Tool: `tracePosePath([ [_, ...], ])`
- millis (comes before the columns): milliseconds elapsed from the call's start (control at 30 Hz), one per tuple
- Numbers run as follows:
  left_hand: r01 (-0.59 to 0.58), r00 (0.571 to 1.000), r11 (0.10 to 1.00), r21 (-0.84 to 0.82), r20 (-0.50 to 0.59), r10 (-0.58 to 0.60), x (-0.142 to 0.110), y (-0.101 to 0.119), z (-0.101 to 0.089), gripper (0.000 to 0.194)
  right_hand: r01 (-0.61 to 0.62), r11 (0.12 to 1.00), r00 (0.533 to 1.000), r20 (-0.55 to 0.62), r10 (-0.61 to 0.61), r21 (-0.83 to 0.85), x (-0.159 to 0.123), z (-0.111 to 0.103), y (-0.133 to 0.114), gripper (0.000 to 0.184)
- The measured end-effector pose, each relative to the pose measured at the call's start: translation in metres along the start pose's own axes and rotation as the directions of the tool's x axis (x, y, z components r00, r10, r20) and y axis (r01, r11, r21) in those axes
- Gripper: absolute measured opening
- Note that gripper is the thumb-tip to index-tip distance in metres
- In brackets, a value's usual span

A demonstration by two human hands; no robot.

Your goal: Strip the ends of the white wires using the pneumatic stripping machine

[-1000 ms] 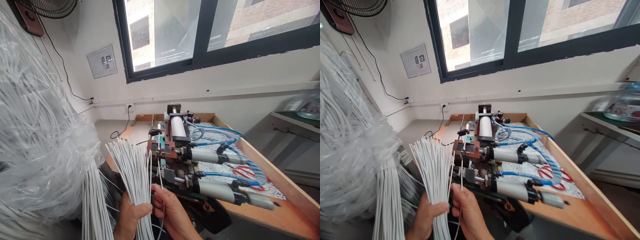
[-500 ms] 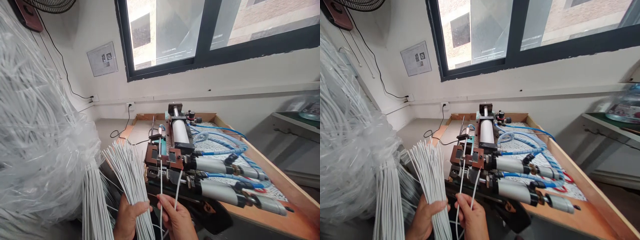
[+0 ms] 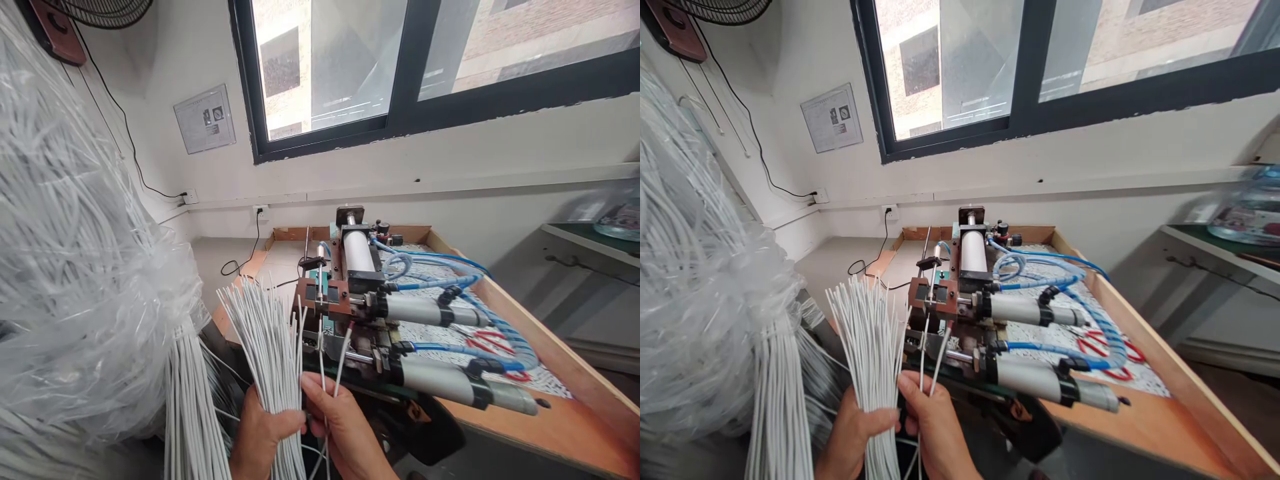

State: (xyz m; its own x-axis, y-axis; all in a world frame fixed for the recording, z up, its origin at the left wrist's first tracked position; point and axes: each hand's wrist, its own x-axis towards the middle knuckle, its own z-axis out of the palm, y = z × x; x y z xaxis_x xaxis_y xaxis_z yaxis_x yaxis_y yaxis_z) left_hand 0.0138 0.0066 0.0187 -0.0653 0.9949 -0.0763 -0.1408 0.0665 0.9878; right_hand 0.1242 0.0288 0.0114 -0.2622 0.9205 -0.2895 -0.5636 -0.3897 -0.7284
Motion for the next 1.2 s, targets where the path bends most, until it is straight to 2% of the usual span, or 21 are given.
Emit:
tracePosePath([
  [167,-0.009,1.0,0.999,-0.053,-0.001,0.009,-0.002,0.002,0.001,0.024,0.103,0.994,0.98,-0.167,-0.108,-0.041,-0.007,-0.004,0.007,0.027],
  [300,0.038,0.995,0.998,-0.047,-0.086,-0.042,-0.002,-0.005,-0.004,0.013,0.094,0.994,0.965,-0.242,-0.105,-0.055,-0.011,-0.014,0.018,0.029],
  [367,0.058,0.99,0.996,-0.074,-0.121,-0.067,-0.002,-0.007,-0.005,0.012,0.074,0.995,0.965,-0.247,-0.088,-0.065,-0.011,-0.018,0.022,0.031],
  [533,0.061,0.989,0.994,-0.095,-0.126,-0.073,-0.004,-0.005,-0.004,0.011,0.037,0.996,0.976,-0.21,-0.053,-0.08,-0.01,-0.02,0.024,0.032],
  [833,0.042,0.993,0.999,-0.021,-0.112,-0.044,-0.002,-0.007,-0.007,0.013,0.028,0.998,0.986,-0.164,-0.037,-0.056,-0.014,-0.011,0.007,0.027],
  [1033,-0.004,1.0,1.0,0.025,0.002,0.004,-0.003,-0.002,0.0,0.017,0.055,0.992,0.994,-0.089,-0.066,-0.117,-0.012,-0.002,0.006,0.029],
  [1100,-0.019,1.0,1.0,0.015,0.012,0.019,-0.003,-0.001,0.002,0.018,0.087,0.988,0.986,-0.127,-0.103,-0.125,-0.012,-0.001,0.009,0.028],
  [1200,-0.011,0.998,1.0,0.005,-0.054,0.012,-0.002,-0.005,0.0,0.018,0.115,0.99,0.964,-0.232,-0.13,-0.078,-0.012,-0.003,0.012,0.028],
])
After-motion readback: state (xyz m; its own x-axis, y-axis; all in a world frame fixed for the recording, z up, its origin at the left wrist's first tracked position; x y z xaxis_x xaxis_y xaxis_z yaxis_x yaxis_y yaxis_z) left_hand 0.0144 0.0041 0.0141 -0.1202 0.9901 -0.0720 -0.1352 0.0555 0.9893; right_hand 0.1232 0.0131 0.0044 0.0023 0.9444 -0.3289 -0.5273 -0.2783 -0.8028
